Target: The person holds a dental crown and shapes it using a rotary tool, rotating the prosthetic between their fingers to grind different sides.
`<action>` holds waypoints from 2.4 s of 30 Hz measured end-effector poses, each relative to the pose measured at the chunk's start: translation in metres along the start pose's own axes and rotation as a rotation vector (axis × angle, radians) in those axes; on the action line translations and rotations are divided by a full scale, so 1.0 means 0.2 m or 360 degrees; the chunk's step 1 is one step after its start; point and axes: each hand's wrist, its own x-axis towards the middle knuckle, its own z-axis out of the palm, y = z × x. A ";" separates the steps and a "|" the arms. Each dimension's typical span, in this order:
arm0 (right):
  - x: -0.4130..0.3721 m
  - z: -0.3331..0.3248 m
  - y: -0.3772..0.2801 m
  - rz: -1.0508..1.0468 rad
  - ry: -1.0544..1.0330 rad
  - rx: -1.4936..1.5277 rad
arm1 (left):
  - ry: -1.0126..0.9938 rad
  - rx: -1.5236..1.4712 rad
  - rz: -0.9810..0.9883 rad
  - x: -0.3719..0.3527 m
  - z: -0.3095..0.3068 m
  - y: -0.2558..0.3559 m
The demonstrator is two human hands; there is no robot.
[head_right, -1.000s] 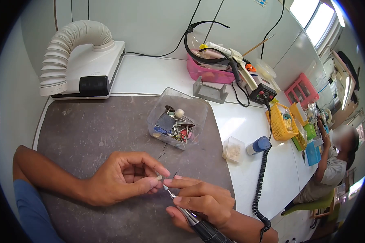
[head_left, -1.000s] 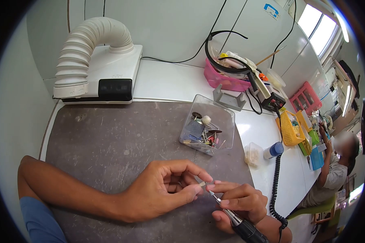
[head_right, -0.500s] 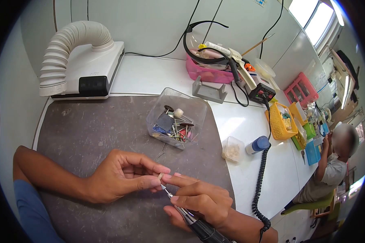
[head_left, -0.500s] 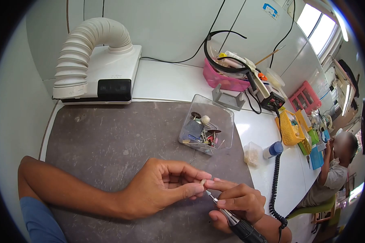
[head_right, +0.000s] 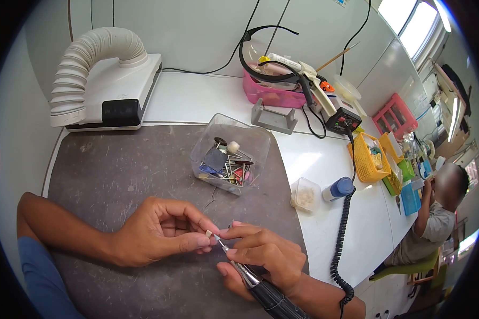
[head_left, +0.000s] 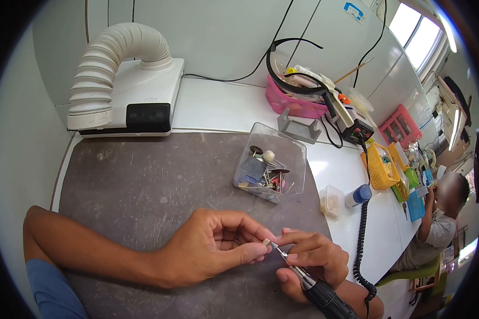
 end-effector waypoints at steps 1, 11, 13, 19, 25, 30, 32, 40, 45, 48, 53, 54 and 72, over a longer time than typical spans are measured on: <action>0.00 0.00 -0.01 0.0007 0.0050 0.0001 | 0.0001 0.0000 0.0000 0.00 0.00 0.00; 0.00 0.00 0.00 0.0073 0.0134 0.0166 | 0.0018 0.0027 0.0051 0.00 0.01 -0.01; 0.00 0.00 -0.01 0.0118 0.0144 0.0190 | 0.0001 0.0031 0.0022 0.00 0.00 -0.01; -0.01 0.00 0.00 0.0084 0.0123 0.0172 | -0.0076 0.0143 -0.0111 0.01 -0.01 0.02; 0.00 0.00 -0.02 0.0113 0.0069 0.0131 | -0.0055 0.0171 -0.0172 0.01 -0.01 0.02; 0.00 0.00 -0.02 0.0097 0.0056 0.0101 | -0.0060 0.0126 -0.0144 0.01 -0.01 0.01; 0.00 0.00 -0.01 0.0090 0.0063 0.0097 | -0.0051 0.0100 -0.0110 0.01 -0.01 -0.01; -0.01 0.02 0.01 0.0032 0.0057 0.0091 | -0.0055 0.0015 -0.0114 0.01 0.00 0.00; 0.01 0.02 0.00 0.0055 0.0110 0.0110 | -0.0058 0.0015 -0.0153 0.01 -0.01 0.00; 0.01 0.02 0.00 0.0038 0.0117 0.0103 | -0.0058 0.0004 -0.0164 0.01 -0.01 0.00; 0.01 0.02 -0.01 0.0088 0.0121 0.0102 | -0.0069 0.0033 -0.0172 0.01 -0.01 0.01; 0.01 0.02 -0.01 0.0089 0.0121 0.0102 | -0.0075 0.0047 -0.0179 0.01 -0.01 0.01; 0.01 0.02 -0.01 0.0128 0.0103 0.0094 | -0.0078 0.0039 -0.0192 0.01 -0.01 0.01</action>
